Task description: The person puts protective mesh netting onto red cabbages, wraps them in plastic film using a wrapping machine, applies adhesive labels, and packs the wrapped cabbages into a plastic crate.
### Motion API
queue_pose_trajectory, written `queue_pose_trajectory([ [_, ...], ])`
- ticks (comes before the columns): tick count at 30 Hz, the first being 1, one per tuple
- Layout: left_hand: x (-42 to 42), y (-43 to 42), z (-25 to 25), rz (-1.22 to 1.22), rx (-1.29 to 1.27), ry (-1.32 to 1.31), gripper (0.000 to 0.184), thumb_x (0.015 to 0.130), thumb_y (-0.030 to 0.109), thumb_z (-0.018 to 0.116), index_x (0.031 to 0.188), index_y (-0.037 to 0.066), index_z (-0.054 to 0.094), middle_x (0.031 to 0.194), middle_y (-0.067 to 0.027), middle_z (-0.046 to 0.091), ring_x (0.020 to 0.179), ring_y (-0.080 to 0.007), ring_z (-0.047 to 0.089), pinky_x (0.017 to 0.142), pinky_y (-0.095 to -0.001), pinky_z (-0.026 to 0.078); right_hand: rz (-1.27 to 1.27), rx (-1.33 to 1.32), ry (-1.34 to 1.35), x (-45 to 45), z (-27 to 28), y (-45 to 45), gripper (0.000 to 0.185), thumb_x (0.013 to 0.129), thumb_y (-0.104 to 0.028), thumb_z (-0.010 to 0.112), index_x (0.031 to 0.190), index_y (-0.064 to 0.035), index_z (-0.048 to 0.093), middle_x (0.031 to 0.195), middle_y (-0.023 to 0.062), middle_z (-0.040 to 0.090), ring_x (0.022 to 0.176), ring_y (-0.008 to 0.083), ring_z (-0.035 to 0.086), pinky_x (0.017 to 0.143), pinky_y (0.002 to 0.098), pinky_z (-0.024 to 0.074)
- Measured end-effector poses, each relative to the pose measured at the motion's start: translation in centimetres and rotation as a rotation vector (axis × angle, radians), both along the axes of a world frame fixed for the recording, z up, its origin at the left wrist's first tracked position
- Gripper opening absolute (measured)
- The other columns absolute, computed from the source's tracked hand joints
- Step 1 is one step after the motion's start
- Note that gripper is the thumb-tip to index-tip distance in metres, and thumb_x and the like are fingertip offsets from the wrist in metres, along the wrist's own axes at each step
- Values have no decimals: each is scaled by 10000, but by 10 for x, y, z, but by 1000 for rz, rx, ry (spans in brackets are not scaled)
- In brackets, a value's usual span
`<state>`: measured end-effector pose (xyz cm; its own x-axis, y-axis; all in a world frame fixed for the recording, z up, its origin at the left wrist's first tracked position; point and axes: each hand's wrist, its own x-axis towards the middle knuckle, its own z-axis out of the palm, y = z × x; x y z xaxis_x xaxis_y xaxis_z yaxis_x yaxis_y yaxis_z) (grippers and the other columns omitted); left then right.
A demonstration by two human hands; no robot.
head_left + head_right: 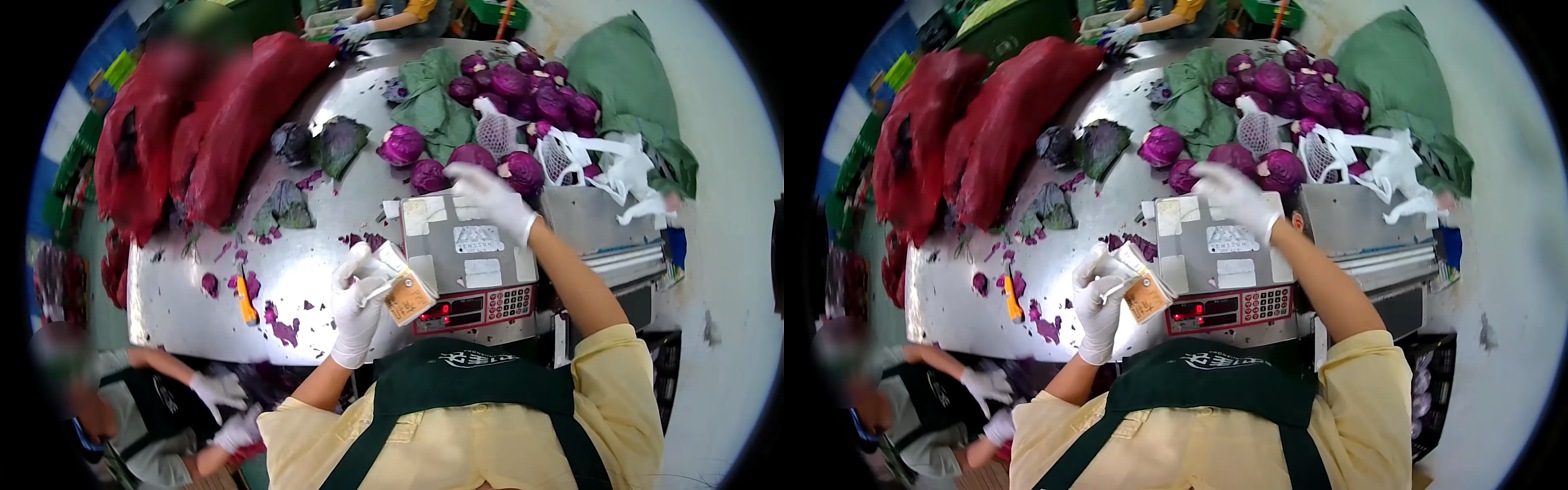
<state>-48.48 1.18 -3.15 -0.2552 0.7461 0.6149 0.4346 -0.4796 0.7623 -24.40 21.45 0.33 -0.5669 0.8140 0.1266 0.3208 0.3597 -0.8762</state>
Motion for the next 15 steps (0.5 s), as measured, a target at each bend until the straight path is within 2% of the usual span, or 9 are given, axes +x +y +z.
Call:
queue_pose_trajectory([
  [1, 6, 10, 4, -76, -3, -19, 209, 708, -26, 780, 837, 77, 653, 1294, -153, 535, 1156, -309, 556, 936, -376, 464, 100, -246, 86, -7, -5, -23, 525, 954, -348, 566, 1366, -34, 480, 1381, 81, 483, 1250, 203, 481, 1038, 343, 386],
  [2, 16, 19, 13, -129, 44, -25, 226, 697, -29, 785, 844, 82, 653, 1297, -157, 536, 1158, -317, 557, 938, -387, 463, 220, -246, 94, -15, 2, -51, 551, 958, -334, 566, 1398, -31, 428, 1373, 83, 476, 1245, 191, 478, 1038, 340, 389],
  [4, 35, 42, 29, -203, 138, 14, 280, 675, -41, 791, 878, 96, 656, 1300, -175, 534, 1156, -340, 558, 940, -416, 460, 247, -582, 334, -19, 32, -104, 568, 970, -304, 558, 1424, -21, 367, 1328, 94, 488, 1210, 166, 495, 1020, 326, 411],
  [5, 46, 53, 38, -232, 144, 53, 152, 777, -5, 732, 878, 64, 643, 1310, -178, 518, 1113, -284, 567, 921, -366, 471, 160, -909, 587, -17, 44, -122, 553, 977, -288, 550, 1417, -14, 358, 1290, 102, 507, 1180, 155, 514, 1001, 315, 429],
  [6, 58, 59, 45, -181, 142, 92, 153, 777, -9, 730, 891, 52, 648, 1308, -188, 513, 1148, -301, 549, 930, -372, 467, 136, -977, 640, -11, 48, -126, 518, 979, -278, 548, 1392, -15, 381, 1255, 97, 526, 1140, 143, 534, 973, 300, 447],
  [9, 113, 83, 67, -209, 90, 75, 120, 798, -43, 690, 890, 23, 649, 1319, -213, 492, 1219, -330, 506, 1015, -378, 412, -6, -898, 741, 38, 67, -117, 439, 984, -253, 538, 1339, -18, 429, 1168, 70, 569, 1045, 121, 578, 906, 276, 482],
  [10, 130, 88, 69, -254, 99, 75, 122, 807, -55, 670, 890, 31, 642, 1325, -212, 489, 1235, -329, 498, 1026, -381, 405, -51, -865, 636, 58, 57, -114, 451, 995, -239, 518, 1366, -10, 403, 1219, 69, 577, 1093, 137, 582, 924, 296, 488],
  [14, 195, 94, 112, -512, 80, 277, 456, 786, 84, 725, 1204, 94, 542, 1444, -195, 390, 1312, -354, 396, 1108, -443, 282, -219, -740, 595, 149, 87, -116, 394, 982, -195, 516, 1311, 9, 443, 1170, 73, 591, 1031, 133, 604, 874, 285, 509],
  [15, 209, 97, 121, -557, 74, 308, 504, 806, 75, 696, 1274, 88, 510, 1412, -170, 438, 1286, -338, 422, 1115, -440, 267, -290, -753, 609, 183, 89, -111, 372, 973, -177, 517, 1289, 10, 455, 1158, 78, 591, 1013, 135, 613, 853, 285, 520],
])
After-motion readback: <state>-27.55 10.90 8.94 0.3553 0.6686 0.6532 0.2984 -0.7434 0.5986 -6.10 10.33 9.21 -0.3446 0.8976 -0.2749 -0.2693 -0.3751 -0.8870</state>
